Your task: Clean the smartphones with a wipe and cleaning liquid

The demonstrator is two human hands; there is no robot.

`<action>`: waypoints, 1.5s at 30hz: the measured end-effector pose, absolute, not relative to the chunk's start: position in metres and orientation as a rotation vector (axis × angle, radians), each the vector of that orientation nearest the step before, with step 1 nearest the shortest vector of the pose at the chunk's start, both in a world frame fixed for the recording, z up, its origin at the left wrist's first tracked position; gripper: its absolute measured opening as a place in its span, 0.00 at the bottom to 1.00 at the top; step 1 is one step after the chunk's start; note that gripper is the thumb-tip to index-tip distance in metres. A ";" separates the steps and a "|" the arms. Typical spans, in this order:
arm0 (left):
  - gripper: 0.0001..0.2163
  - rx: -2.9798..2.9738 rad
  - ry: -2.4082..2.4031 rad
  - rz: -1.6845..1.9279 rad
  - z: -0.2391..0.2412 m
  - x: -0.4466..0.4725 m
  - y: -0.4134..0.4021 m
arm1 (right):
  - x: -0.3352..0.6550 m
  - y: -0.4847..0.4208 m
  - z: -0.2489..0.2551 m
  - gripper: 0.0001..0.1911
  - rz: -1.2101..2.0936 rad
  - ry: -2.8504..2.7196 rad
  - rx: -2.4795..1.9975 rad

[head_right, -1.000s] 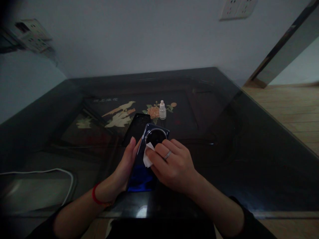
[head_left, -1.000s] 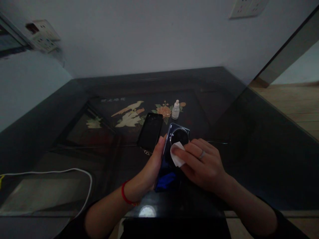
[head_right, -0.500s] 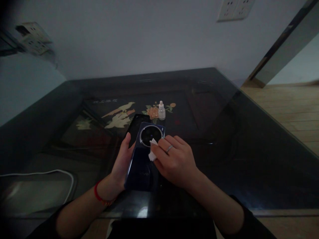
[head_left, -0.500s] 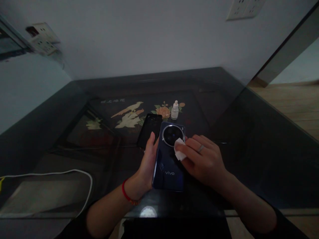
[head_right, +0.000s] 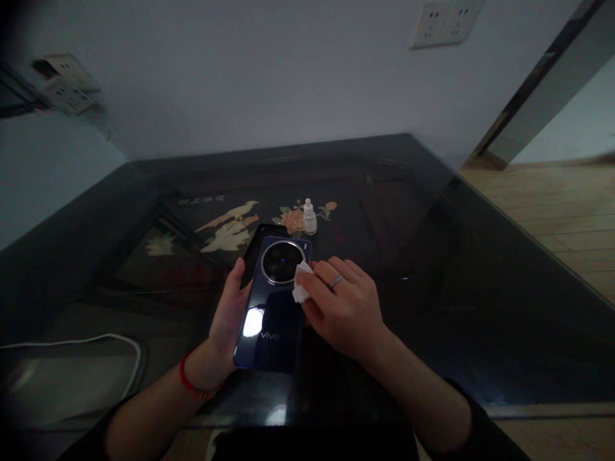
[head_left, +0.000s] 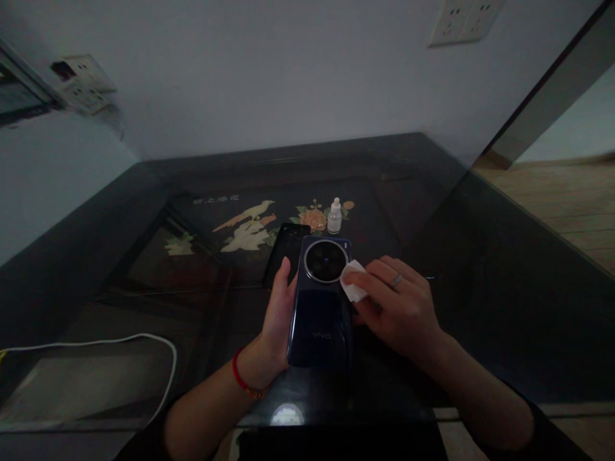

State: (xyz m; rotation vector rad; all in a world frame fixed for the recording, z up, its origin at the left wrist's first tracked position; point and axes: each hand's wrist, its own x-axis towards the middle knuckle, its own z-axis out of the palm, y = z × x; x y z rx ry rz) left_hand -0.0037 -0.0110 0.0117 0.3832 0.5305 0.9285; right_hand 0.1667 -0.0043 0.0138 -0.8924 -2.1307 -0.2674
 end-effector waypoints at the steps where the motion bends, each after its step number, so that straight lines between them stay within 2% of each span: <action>1: 0.28 0.380 0.520 0.928 0.012 -0.004 -0.011 | 0.166 -0.005 0.014 0.09 -0.260 -2.131 -0.875; 11: 0.28 0.340 0.527 0.896 0.014 -0.003 -0.012 | 0.171 0.000 0.014 0.09 -0.262 -2.057 -0.966; 17: 0.28 0.341 0.501 0.891 0.014 -0.003 -0.013 | 0.169 -0.004 0.016 0.08 -0.245 -2.129 -0.835; 25: 0.29 0.221 0.362 0.785 0.010 -0.007 -0.015 | 0.181 0.004 0.016 0.08 -0.242 -2.016 -1.022; 33: 0.26 0.403 0.359 0.719 0.005 -0.002 -0.021 | 0.185 0.002 0.024 0.08 -0.277 -1.996 -0.930; 40: 0.33 0.559 0.480 0.731 0.004 0.002 -0.029 | 0.184 -0.001 0.027 0.09 -0.343 -2.069 -0.756; 45: 0.33 0.544 0.419 0.755 0.003 0.000 -0.027 | 0.188 -0.001 0.029 0.08 -0.316 -2.016 -0.843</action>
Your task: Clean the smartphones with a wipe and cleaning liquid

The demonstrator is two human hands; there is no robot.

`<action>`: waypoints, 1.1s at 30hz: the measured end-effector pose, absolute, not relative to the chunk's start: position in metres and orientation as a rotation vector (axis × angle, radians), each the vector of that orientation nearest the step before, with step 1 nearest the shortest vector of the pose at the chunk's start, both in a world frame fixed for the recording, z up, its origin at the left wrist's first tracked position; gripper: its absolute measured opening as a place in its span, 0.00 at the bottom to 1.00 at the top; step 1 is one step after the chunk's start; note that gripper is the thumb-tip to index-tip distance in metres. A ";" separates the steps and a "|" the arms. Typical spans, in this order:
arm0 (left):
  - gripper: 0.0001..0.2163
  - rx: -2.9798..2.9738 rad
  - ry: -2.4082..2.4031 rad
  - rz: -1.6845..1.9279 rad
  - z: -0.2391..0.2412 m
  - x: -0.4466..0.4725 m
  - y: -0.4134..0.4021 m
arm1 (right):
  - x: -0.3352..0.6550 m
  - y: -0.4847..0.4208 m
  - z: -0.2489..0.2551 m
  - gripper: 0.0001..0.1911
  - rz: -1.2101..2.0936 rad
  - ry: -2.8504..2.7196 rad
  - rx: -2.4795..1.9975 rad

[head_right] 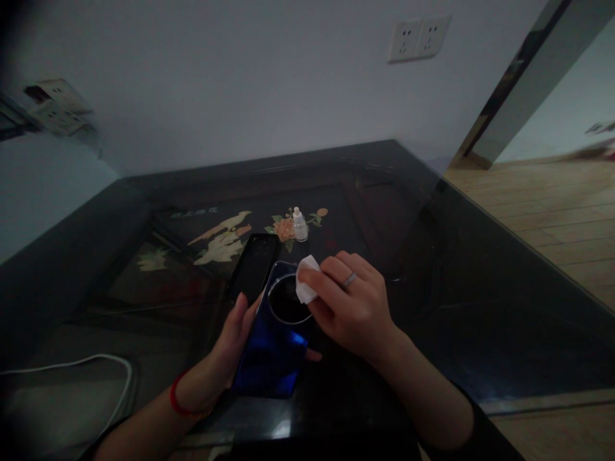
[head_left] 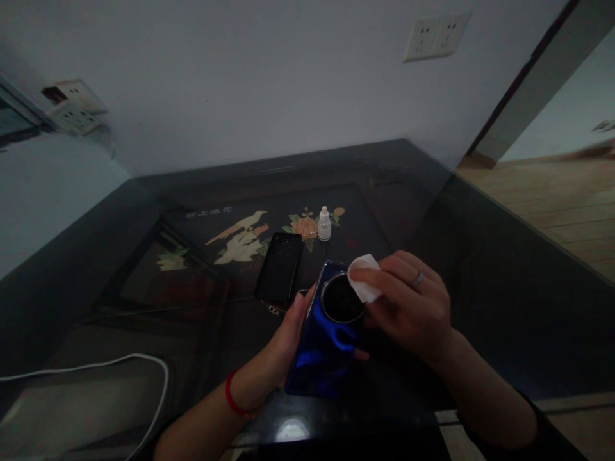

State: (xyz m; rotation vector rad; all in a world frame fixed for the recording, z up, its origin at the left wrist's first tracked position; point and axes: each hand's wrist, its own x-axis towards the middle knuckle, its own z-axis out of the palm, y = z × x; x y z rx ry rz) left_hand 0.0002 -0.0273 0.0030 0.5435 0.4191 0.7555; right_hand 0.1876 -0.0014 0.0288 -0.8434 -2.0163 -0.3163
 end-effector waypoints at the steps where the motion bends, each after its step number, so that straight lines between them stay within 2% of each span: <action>1: 0.32 0.529 0.402 0.769 0.004 -0.001 -0.027 | 0.188 -0.001 0.029 0.08 -0.302 -2.001 -0.858; 7: 0.33 0.461 0.361 0.806 0.013 -0.003 -0.021 | 0.185 -0.004 0.031 0.05 -0.181 -2.040 -0.782; 14: 0.33 0.459 0.336 0.799 0.010 -0.005 -0.015 | 0.180 -0.011 0.029 0.09 -0.136 -2.209 -0.462; 19: 0.34 0.454 0.290 0.714 0.013 -0.004 -0.016 | 0.182 -0.013 0.031 0.10 -0.195 -2.112 -0.544; 24: 0.35 0.458 0.302 0.688 0.013 -0.004 -0.017 | 0.178 -0.017 0.035 0.12 -0.159 -2.190 -0.378; 28: 0.36 0.454 0.312 0.667 0.008 -0.006 -0.018 | 0.178 -0.018 0.038 0.12 -0.183 -2.172 -0.465; 33: 0.36 0.458 0.310 0.681 0.007 -0.006 -0.017 | 0.176 -0.019 0.035 0.12 -0.172 -2.200 -0.363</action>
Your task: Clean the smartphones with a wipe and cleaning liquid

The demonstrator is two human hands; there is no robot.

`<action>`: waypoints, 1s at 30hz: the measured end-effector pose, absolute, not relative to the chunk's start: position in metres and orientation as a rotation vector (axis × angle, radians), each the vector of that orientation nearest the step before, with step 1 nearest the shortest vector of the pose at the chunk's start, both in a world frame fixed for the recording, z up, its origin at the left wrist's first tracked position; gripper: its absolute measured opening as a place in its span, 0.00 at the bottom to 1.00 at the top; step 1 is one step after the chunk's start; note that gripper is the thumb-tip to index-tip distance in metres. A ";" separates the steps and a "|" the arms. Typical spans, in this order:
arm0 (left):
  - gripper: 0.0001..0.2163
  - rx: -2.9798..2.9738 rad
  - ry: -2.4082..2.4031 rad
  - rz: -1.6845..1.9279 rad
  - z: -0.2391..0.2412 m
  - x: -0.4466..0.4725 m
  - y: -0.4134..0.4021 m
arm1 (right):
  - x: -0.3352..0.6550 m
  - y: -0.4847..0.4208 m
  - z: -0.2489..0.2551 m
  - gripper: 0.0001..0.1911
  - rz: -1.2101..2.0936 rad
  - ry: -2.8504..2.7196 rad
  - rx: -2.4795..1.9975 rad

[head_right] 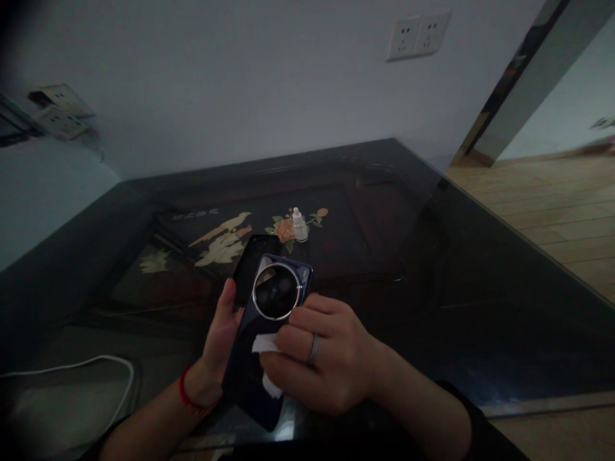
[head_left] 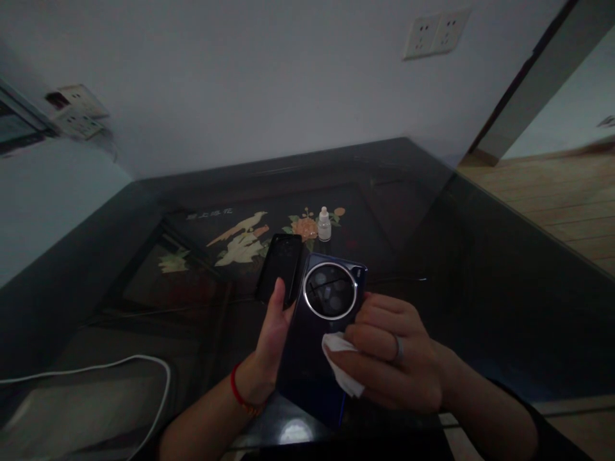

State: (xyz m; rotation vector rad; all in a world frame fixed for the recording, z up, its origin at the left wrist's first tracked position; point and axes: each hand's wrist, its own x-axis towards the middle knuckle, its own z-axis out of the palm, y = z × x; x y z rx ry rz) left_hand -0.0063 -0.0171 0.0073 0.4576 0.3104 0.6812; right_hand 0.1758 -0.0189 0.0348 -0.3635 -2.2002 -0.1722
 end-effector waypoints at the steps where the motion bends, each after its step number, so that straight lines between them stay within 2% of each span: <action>1: 0.36 0.455 0.304 0.675 0.008 -0.007 -0.017 | 0.177 -0.019 0.034 0.11 -0.176 -2.188 -0.390; 4: 0.34 0.424 0.250 0.637 0.008 -0.008 -0.017 | 0.184 -0.015 0.032 0.09 -0.139 -2.048 -0.683; 7: 0.33 0.388 0.178 0.627 0.006 -0.008 -0.017 | 0.195 -0.003 0.031 0.11 -0.073 -1.838 -1.000; 11: 0.35 0.385 0.173 0.632 0.000 -0.005 -0.015 | 0.210 0.029 0.015 0.12 0.010 -1.683 -1.188; 15: 0.35 0.403 0.288 0.694 -0.004 -0.005 -0.009 | 0.225 0.062 -0.017 0.11 0.290 -1.689 -1.542; 21: 0.31 0.373 0.442 0.784 -0.001 -0.008 0.001 | 0.229 0.081 -0.045 0.06 0.325 -1.764 -1.599; 30: 0.30 0.367 0.433 0.829 -0.007 -0.011 0.009 | 0.241 0.075 -0.034 0.13 0.283 -1.994 -1.543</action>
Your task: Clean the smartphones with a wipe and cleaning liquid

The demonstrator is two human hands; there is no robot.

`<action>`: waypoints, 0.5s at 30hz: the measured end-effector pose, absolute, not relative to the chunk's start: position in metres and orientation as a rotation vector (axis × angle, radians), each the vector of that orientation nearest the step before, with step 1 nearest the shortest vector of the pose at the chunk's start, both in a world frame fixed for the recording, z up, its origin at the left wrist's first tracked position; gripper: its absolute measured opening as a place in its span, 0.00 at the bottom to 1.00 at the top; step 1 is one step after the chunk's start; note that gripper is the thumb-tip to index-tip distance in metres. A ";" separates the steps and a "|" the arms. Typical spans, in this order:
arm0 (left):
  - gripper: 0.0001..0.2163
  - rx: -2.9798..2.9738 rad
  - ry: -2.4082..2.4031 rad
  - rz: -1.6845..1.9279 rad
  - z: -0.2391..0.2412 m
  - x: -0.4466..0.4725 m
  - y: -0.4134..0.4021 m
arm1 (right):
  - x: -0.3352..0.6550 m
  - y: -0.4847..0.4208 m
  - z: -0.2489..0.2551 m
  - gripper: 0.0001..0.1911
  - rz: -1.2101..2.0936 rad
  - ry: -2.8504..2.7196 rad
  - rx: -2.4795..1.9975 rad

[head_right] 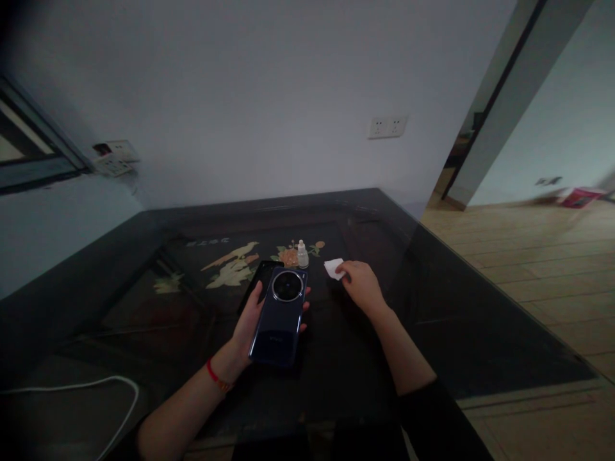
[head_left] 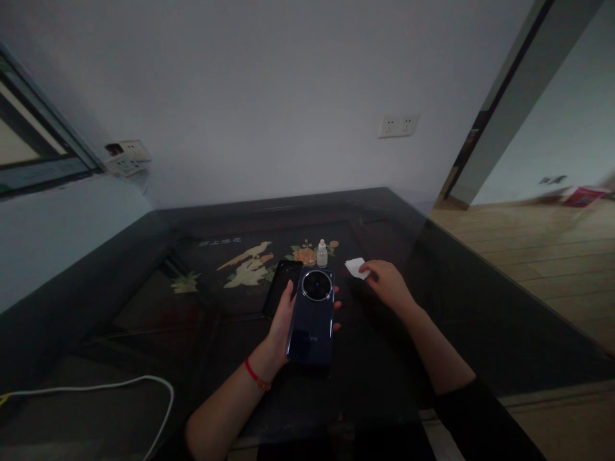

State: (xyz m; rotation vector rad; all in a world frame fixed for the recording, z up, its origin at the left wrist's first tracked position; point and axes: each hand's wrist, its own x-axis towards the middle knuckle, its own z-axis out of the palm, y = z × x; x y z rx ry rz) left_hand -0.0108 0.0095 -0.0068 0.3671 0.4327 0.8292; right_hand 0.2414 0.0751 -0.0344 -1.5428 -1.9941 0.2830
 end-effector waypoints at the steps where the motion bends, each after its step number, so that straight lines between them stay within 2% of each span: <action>1: 0.30 0.374 0.429 0.834 -0.007 -0.011 0.010 | 0.244 0.073 -0.035 0.14 0.308 -2.035 -1.542; 3: 0.30 0.385 0.431 0.841 -0.006 -0.010 0.009 | 0.248 0.068 -0.037 0.11 0.369 -2.104 -1.540; 6: 0.30 0.375 0.463 0.848 -0.004 -0.010 0.009 | 0.251 0.062 -0.038 0.01 0.449 -2.146 -1.519; 12: 0.30 0.331 0.485 0.882 -0.003 -0.007 0.011 | 0.238 0.060 -0.022 0.14 0.401 -1.937 -1.428; 15: 0.27 0.333 0.573 0.983 -0.001 -0.002 0.013 | 0.210 0.052 -0.013 0.18 0.445 -1.830 -1.340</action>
